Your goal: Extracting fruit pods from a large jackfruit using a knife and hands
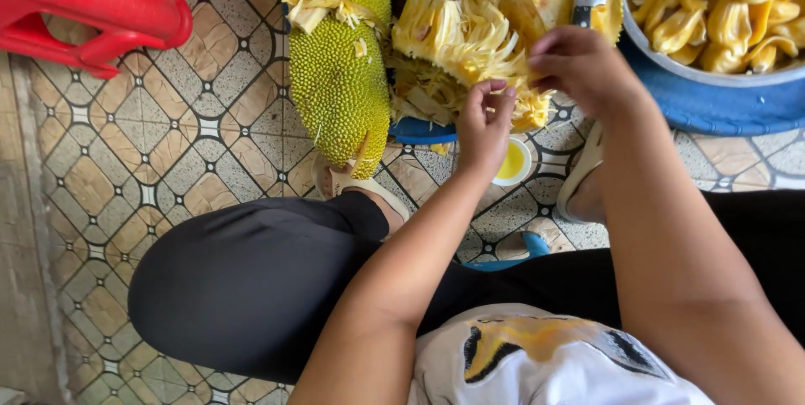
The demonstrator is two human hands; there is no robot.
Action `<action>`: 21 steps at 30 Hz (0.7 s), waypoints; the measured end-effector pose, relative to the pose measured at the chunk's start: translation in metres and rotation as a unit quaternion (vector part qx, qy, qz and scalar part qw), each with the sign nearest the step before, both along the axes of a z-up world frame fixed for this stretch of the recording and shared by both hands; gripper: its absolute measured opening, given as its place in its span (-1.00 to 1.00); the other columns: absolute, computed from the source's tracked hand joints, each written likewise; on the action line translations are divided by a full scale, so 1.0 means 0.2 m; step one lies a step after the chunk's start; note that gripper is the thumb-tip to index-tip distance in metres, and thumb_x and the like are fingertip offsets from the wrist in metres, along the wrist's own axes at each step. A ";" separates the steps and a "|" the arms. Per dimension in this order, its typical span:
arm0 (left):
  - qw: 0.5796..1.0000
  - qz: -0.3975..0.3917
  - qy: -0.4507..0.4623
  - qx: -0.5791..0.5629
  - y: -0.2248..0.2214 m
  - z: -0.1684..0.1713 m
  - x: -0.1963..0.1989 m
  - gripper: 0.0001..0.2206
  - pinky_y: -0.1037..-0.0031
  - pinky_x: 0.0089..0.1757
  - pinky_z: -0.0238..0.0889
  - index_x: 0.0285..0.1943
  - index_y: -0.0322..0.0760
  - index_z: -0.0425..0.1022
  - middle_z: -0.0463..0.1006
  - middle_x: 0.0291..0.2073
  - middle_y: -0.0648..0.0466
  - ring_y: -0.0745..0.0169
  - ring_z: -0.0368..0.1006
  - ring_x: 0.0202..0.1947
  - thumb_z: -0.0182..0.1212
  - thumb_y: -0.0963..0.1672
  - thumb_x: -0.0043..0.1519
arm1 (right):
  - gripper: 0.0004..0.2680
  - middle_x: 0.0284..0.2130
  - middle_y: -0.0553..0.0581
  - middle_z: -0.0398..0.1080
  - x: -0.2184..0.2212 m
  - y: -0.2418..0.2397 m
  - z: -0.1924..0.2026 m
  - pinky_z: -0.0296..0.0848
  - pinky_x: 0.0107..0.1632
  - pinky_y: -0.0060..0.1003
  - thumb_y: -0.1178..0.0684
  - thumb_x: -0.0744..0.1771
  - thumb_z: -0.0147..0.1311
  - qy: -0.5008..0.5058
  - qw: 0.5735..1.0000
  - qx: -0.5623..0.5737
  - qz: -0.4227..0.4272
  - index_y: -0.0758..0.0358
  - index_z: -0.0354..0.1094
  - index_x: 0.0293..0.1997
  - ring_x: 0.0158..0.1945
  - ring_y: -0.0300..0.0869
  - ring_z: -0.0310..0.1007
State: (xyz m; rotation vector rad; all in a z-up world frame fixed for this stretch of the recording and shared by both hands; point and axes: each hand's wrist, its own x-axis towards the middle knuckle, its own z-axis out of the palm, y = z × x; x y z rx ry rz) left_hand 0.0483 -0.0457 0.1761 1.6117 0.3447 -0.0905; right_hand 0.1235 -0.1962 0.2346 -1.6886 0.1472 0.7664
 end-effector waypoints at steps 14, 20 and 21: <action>0.889 0.362 0.239 -0.147 0.33 -0.21 0.42 -0.66 0.10 0.00 0.28 0.23 -0.29 0.36 0.45 0.12 -0.13 -0.08 0.39 0.06 -0.13 -0.08 0.34 | -0.77 -0.24 -0.01 0.33 0.18 -0.11 -0.37 0.06 -0.35 -0.57 0.27 0.35 -0.14 0.143 0.786 0.565 -0.207 0.10 0.43 -0.01 -0.40 -0.37 0.04; 0.886 0.345 0.258 -0.172 0.34 -0.32 0.44 -0.64 0.16 0.01 0.25 0.20 -0.29 0.34 0.45 0.07 -0.11 -0.03 0.37 0.02 -0.11 -0.01 0.36 | -0.82 -0.37 0.05 0.25 0.23 -0.11 -0.27 -0.01 -0.43 -0.52 0.13 0.46 -0.22 0.234 0.751 0.559 -0.264 0.23 0.40 -0.08 -0.48 -0.33 0.02; 0.885 0.345 0.260 -0.174 0.34 -0.31 0.44 -0.64 0.16 0.01 0.25 0.20 -0.29 0.34 0.45 0.07 -0.11 -0.03 0.37 0.02 -0.11 -0.01 0.36 | -0.82 -0.37 0.05 0.25 0.24 -0.12 -0.24 -0.01 -0.43 -0.52 0.13 0.46 -0.22 0.235 0.752 0.556 -0.264 0.23 0.40 -0.08 -0.48 -0.33 0.02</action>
